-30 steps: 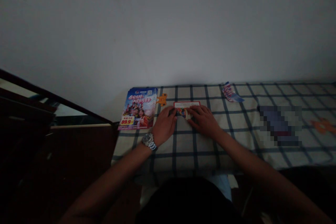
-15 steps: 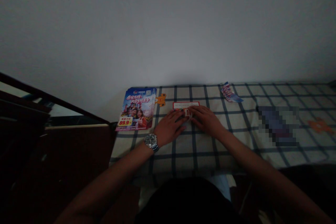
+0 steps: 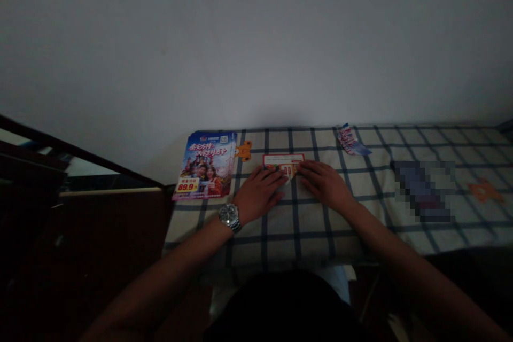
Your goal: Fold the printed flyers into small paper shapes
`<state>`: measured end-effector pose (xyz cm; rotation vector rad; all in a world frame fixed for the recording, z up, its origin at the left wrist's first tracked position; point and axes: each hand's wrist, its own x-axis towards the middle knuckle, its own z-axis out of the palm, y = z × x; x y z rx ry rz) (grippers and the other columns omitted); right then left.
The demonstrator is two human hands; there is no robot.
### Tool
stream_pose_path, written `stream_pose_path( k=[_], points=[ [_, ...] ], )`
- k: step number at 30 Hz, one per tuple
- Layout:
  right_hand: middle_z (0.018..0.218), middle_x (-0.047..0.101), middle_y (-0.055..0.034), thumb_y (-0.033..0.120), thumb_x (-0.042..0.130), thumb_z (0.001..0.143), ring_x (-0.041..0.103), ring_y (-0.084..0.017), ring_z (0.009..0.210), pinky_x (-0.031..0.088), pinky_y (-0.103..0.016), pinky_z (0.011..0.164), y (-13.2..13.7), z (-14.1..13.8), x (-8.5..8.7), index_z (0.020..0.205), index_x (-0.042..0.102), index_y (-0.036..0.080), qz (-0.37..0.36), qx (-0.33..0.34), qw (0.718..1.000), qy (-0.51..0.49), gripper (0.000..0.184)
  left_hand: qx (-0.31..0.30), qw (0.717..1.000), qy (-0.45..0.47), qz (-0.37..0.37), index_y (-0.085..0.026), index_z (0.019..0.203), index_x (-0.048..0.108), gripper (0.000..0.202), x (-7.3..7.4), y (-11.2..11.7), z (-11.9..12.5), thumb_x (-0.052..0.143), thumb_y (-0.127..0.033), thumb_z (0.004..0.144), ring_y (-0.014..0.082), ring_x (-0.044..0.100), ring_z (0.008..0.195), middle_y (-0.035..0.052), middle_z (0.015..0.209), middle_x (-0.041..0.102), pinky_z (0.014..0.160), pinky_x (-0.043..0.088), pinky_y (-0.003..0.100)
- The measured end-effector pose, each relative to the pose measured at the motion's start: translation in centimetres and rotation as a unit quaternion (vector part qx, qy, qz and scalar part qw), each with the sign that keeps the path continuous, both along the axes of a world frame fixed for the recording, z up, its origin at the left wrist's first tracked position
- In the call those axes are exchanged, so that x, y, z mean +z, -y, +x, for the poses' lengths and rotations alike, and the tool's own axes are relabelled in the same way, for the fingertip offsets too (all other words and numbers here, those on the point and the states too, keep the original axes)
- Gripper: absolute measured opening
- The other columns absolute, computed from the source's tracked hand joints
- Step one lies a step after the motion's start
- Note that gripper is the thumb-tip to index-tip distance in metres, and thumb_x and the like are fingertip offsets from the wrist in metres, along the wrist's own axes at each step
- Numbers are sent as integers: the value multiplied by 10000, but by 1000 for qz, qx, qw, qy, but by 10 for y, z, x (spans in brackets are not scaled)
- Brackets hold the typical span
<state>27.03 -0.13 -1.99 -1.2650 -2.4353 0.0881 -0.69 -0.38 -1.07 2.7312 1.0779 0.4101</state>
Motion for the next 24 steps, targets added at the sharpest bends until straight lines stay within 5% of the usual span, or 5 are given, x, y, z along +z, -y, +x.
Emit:
stream_pose_path(
  k=[24],
  points=[
    [1323, 669, -131, 200, 404, 1037, 642, -266, 1175, 534, -476, 1044, -5, -4, -5, 1297, 649, 177, 26, -45, 999, 6, 358, -2, 1000, 3, -3, -289, 1481, 476, 456, -3, 0, -2, 483, -399, 1038, 256, 409, 1446, 9, 1540, 507, 1266, 192, 527]
  ],
)
